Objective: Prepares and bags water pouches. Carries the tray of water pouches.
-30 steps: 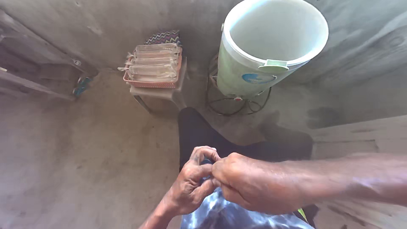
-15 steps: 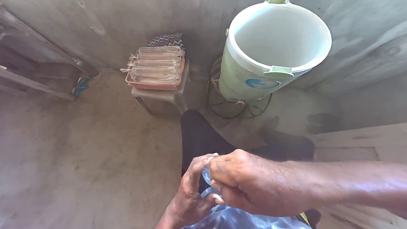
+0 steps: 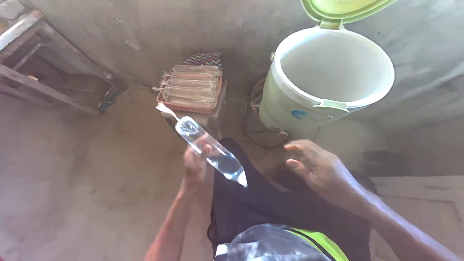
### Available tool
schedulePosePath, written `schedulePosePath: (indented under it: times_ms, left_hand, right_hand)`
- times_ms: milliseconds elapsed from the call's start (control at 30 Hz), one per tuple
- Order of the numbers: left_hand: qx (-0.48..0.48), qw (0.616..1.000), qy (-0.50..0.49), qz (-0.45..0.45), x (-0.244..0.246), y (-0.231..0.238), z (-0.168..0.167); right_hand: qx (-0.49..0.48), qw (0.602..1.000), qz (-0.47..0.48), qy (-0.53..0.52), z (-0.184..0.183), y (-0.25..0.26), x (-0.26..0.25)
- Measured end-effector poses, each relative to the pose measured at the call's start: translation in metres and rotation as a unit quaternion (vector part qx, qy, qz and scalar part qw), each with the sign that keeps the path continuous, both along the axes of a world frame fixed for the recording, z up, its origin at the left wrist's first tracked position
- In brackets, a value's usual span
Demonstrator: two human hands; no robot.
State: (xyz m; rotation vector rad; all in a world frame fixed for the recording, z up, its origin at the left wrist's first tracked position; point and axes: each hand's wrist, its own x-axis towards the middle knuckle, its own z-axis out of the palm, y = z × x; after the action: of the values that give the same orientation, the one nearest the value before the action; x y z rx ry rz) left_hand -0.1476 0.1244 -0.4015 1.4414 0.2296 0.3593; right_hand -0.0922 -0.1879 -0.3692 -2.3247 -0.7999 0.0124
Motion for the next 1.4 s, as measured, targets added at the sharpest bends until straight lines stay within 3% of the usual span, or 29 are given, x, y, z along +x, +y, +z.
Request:
schedulePosePath:
  times_ms: [100, 200, 300, 400, 600, 733, 833, 933, 1000, 1100, 1200, 1300, 1400]
  left_hand:
    - [0.023, 0.993, 0.087, 0.082, 0.078, 0.045, 0.018]
    - [0.022, 0.969, 0.188, 0.158, 0.169, 0.087, 0.020]
    - [-0.025, 0.950, 0.243, 0.197, 0.255, 0.125, 0.003]
    - [-0.071, 0.939, 0.268, 0.205, 0.318, 0.154, -0.023]
    - [0.031, 0.909, 0.358, 0.210, 0.356, 0.152, -0.043]
    - [0.079, 0.881, 0.404, 0.235, 0.363, 0.155, -0.042]
    - [0.099, 0.882, 0.395, 0.237, 0.363, 0.160, -0.042]
    - [0.135, 0.890, 0.380, 0.212, 0.341, 0.155, -0.032]
    - [0.217, 0.891, 0.352, 0.185, 0.293, 0.144, -0.029]
    - [0.316, 0.885, 0.314, 0.136, 0.172, 0.105, -0.046]
    - [0.259, 0.857, 0.440, 0.063, 0.028, 0.040, -0.073]
    - [0.158, 0.853, 0.466, 0.174, -0.044, 0.008, -0.094]
    - [0.168, 0.827, 0.482, 0.238, -0.063, 0.008, -0.087]
  right_hand:
    - [-0.177, 0.955, -0.198, 0.130, -0.058, -0.083, 0.006]
    - [-0.211, 0.895, -0.339, 0.199, -0.116, -0.156, -0.013]
    - [-0.214, 0.844, -0.410, 0.272, -0.156, -0.170, -0.044]
    - [-0.210, 0.829, -0.467, 0.224, -0.170, -0.146, -0.050]
    - [-0.235, 0.816, -0.492, 0.193, -0.166, -0.124, -0.034]
    - [-0.200, 0.851, -0.466, 0.139, -0.182, -0.120, -0.026]
    - [-0.198, 0.856, -0.452, 0.153, -0.176, -0.109, -0.019]
    - [-0.183, 0.854, -0.452, 0.181, -0.165, -0.104, -0.019]
    - [-0.168, 0.860, -0.443, 0.189, -0.165, -0.112, -0.020]
    - [-0.133, 0.881, -0.411, 0.195, -0.176, -0.146, -0.004]
    - [-0.083, 0.880, -0.363, 0.295, -0.179, -0.184, 0.034]
    - [-0.024, 0.842, -0.384, 0.378, -0.174, -0.193, 0.058]
    - [-0.041, 0.871, -0.375, 0.314, -0.169, -0.177, 0.045]
